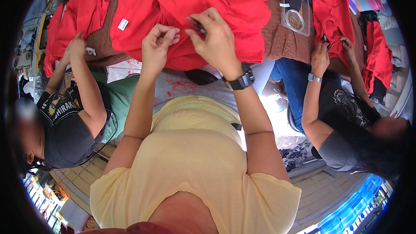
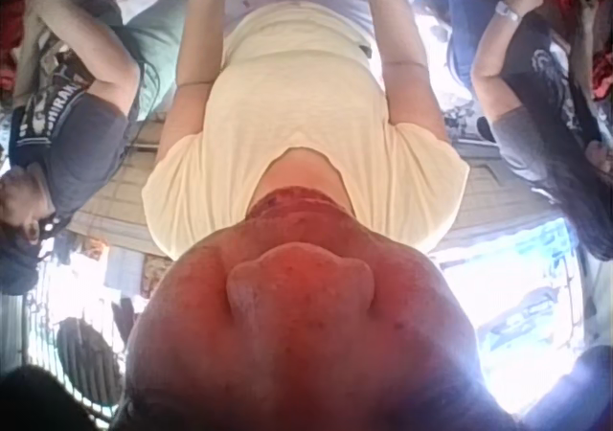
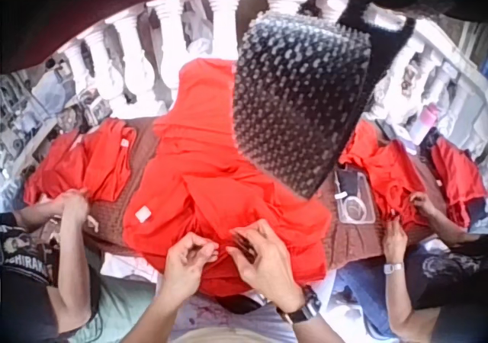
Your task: The person trims excess threads from several red shirts using small shears, picking up and setting down one shirt at a time on a work table.
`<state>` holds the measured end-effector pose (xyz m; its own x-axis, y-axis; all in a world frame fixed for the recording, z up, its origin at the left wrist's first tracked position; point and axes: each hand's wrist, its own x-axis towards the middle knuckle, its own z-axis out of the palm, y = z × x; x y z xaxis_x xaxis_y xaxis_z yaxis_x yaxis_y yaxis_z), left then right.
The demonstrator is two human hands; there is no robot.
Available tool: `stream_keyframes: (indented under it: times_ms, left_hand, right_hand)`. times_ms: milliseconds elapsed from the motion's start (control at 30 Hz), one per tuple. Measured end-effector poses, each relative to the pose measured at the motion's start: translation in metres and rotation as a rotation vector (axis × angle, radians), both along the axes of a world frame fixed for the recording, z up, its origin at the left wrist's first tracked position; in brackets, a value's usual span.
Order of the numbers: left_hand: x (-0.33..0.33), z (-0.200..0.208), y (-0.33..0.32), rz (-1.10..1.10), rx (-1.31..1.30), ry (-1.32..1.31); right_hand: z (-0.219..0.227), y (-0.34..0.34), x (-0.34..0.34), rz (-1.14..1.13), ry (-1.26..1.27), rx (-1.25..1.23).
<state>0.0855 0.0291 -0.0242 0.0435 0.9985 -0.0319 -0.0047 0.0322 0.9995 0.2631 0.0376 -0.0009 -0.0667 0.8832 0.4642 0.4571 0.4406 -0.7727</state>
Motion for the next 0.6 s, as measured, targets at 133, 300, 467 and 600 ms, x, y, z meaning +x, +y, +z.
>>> stream_keyframes:
  times_ms: [133, 300, 467, 600]
  left_hand:
    - [0.003, -0.004, 0.002, 0.058, -0.035, -0.107]
    - [0.012, 0.004, 0.02, 0.007, -0.201, 0.067]
    - [0.007, -0.006, 0.011, 0.037, -0.175, -0.113]
    - [-0.003, 0.001, -0.005, 0.162, -0.094, -0.046]
  right_hand:
    - [-0.01, -0.007, -0.016, -0.084, -0.102, -0.066]
    - [-0.019, -0.014, -0.022, -0.143, 0.032, -0.081]
    - [-0.023, -0.016, -0.016, -0.052, 0.115, -0.088]
    - [-0.018, -0.018, -0.007, 0.07, 0.171, -0.206]
